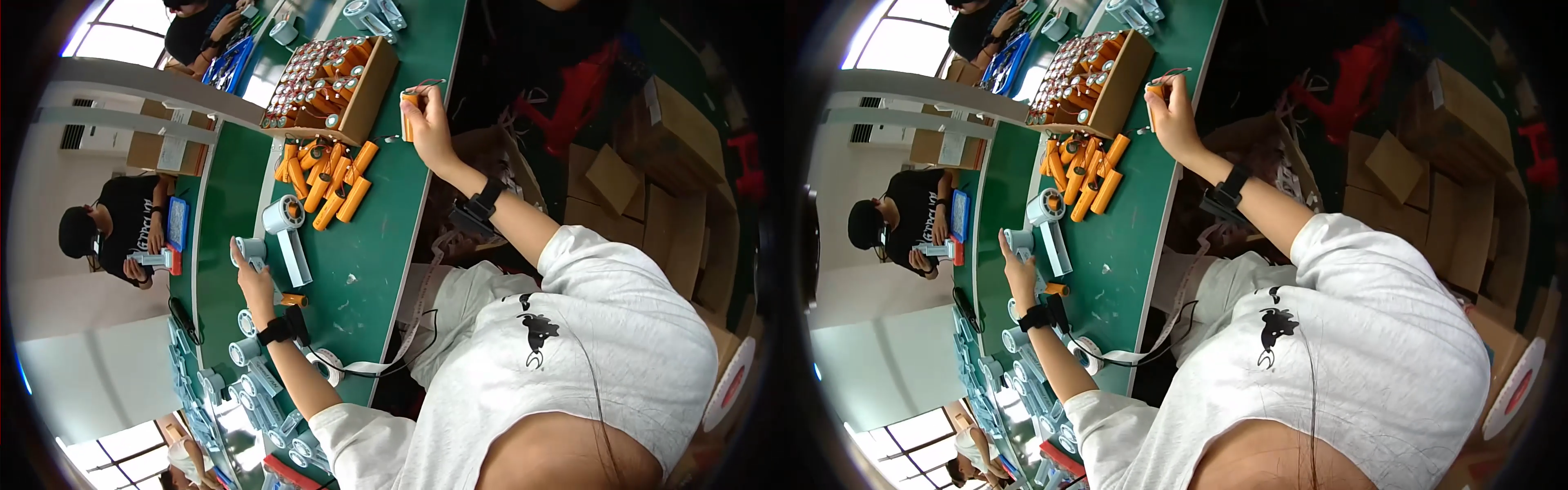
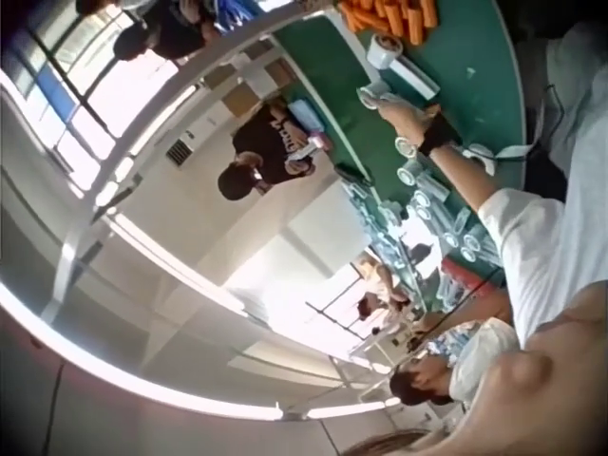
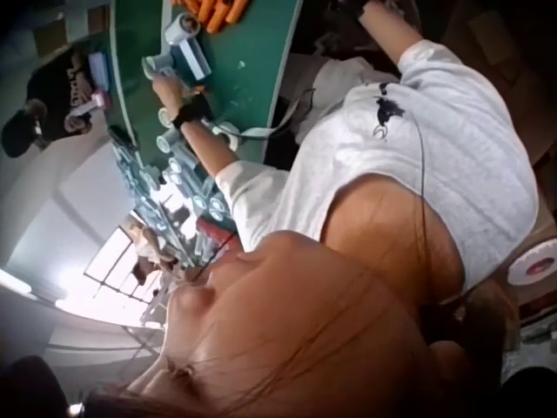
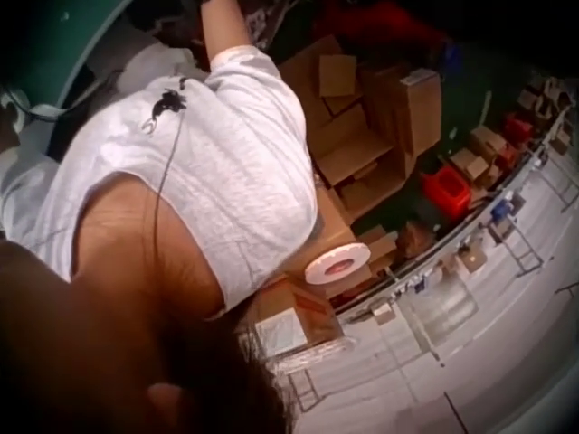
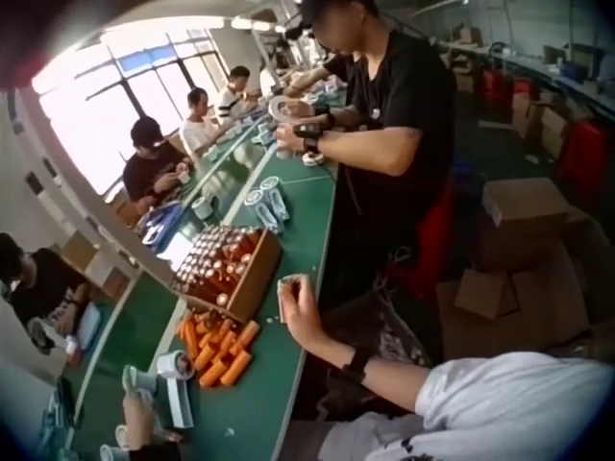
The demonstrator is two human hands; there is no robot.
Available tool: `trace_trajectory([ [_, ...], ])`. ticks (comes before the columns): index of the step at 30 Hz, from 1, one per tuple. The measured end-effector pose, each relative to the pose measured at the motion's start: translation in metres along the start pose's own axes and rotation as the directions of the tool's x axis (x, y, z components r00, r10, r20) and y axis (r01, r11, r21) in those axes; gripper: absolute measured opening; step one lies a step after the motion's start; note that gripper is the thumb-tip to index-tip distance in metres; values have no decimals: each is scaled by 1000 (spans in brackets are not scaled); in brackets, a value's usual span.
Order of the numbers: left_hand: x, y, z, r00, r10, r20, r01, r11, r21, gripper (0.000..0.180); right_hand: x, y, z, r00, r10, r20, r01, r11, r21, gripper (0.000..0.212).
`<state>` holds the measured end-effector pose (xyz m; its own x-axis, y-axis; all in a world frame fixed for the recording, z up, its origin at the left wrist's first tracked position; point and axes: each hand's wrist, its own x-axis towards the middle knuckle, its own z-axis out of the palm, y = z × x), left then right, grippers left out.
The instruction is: The person applies adhesive tape to batteries and inserts them into fan housings by hand, repeating the process for several units.
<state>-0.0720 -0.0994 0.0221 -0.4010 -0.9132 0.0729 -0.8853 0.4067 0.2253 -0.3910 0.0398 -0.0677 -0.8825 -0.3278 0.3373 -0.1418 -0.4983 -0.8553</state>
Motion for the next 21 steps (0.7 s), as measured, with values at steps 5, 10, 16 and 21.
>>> trace_trajectory([
  [5,3,13,16,957,269,-109,-279,955,-100,33,8,-7,2,1000,18,-6,-18,997,76,14],
  [10,-15,40,36,976,187,-113,-171,976,132,21,9,-5,1,1000,-2,13,2,998,66,14],
  [16,0,7,32,854,502,-134,-453,845,284,30,9,-8,1,997,74,21,-75,995,69,13],
  [21,12,12,-15,957,190,-218,-223,965,-135,27,6,-16,4,992,123,25,-124,992,30,12],
])
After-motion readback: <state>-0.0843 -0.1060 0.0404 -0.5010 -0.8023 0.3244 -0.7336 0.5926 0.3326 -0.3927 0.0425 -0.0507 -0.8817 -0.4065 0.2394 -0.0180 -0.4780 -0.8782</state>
